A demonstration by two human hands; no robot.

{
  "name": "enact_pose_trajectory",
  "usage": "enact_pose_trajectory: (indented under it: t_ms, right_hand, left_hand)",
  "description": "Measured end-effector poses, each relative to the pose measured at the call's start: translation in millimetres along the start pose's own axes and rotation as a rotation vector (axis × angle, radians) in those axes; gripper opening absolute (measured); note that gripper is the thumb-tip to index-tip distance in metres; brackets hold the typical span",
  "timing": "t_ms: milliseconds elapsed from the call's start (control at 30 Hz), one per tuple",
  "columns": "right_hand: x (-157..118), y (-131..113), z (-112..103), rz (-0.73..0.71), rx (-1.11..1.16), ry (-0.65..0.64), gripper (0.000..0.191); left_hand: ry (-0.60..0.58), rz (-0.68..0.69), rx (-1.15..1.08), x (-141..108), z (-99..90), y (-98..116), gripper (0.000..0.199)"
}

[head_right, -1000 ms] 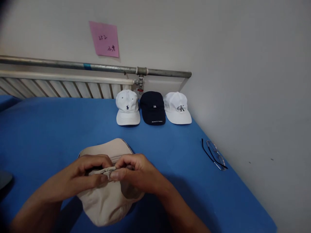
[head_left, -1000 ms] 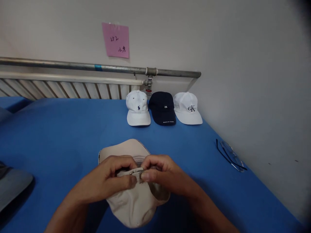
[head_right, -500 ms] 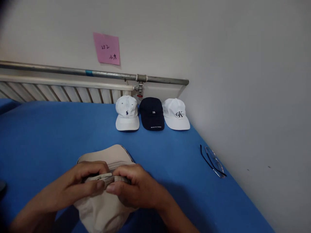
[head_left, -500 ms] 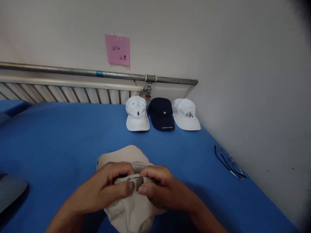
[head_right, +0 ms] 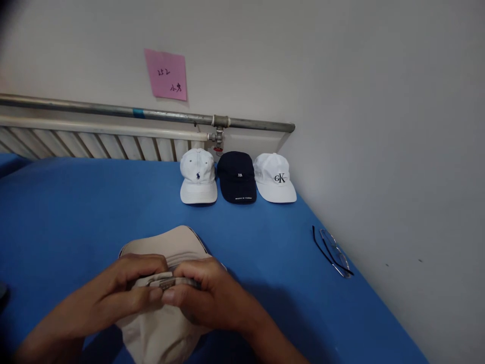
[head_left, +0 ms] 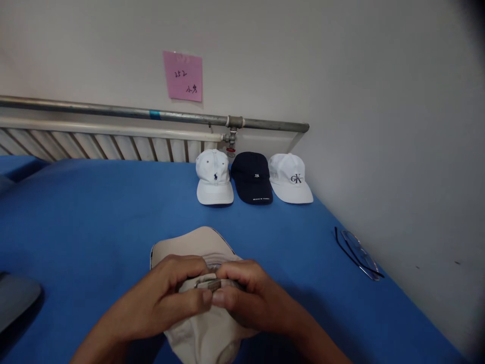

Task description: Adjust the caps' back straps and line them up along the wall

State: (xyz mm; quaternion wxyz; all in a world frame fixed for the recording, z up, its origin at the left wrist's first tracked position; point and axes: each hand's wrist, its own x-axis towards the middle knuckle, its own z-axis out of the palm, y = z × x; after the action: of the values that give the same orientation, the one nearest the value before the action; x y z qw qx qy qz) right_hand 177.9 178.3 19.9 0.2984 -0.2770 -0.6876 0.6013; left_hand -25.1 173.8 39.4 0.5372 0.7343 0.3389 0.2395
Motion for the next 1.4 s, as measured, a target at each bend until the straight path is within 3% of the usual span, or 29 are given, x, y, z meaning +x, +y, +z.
enact_pose_trajectory:
  t_ms: [433, 833, 1000, 1067, 1400]
  right_hand:
    - [0, 1, 2, 0.06, 0.028, -0.007, 0.026]
    - [-4, 1, -9, 0.252, 0.195, 0.121, 0.018]
    - [-4, 0, -12, 0.236, 0.188, 0.154, 0.019]
    - [-4, 1, -12, 0.218, 0.163, 0.171, 0.018]
    - [-4, -1, -15, 0.208, 0.153, 0.157, 0.012]
  left_hand:
    - [-0.002, 0.032, -0.042, 1, 3.1, 0, 0.022]
    - [-0.037, -0.139, -0.115, -5, -11.8, -8, 0.024]
    - [0.023, -0.01, 0.11, -7, -17.5, -9, 0.017]
    - [0.047, -0.023, 0.145, -9, -18.9, -10, 0.019]
    - [0.022, -0.156, -0.044, -16, -20.1, -11, 0.024]
